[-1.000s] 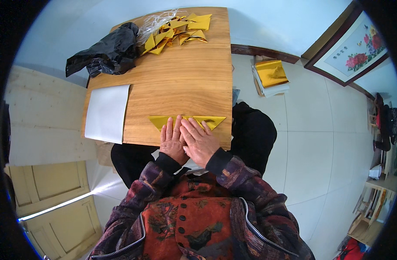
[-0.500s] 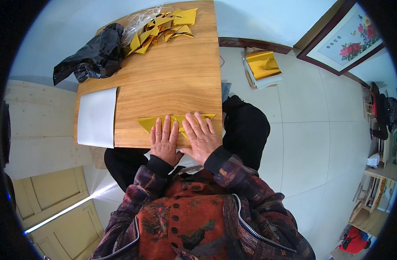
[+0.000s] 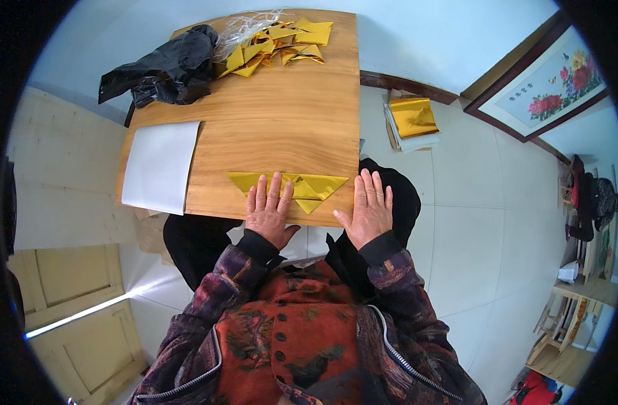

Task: The person folds a sheet of gold-colored paper into a small triangular packet by hand, pressing creases and tucking edges. They place the finished packet on the table and then pick up another sheet to begin folding again.

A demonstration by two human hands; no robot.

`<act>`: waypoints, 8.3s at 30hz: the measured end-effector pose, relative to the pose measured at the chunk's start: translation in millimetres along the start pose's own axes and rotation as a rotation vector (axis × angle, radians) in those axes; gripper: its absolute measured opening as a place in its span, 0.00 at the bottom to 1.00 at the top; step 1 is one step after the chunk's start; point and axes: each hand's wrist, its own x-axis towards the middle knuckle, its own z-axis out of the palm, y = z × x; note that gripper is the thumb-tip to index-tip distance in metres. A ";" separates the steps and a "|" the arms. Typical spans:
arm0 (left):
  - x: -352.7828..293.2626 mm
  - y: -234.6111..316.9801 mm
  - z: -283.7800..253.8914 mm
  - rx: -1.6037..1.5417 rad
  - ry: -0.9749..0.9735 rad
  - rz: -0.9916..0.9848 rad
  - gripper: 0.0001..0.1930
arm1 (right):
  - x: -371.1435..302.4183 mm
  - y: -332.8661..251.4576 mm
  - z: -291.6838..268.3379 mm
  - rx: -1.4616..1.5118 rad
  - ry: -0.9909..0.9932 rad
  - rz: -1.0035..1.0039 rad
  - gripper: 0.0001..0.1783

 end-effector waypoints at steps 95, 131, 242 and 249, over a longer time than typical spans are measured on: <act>10.3 -24.2 -17.9 -0.131 -0.021 0.142 0.39 | -0.3 -33.1 11.8 0.038 0.064 -0.327 0.37; 24.3 -59.9 -13.6 -0.241 -0.051 0.223 0.29 | 7.6 -42.9 26.7 0.307 0.196 -0.617 0.12; 39.4 -72.0 -17.8 -0.371 0.033 0.358 0.18 | 48.6 -79.3 28.4 0.533 0.159 -0.068 0.03; 39.1 -71.9 -16.7 -0.344 0.053 0.367 0.18 | 48.0 -81.2 26.5 0.529 0.170 -0.060 0.03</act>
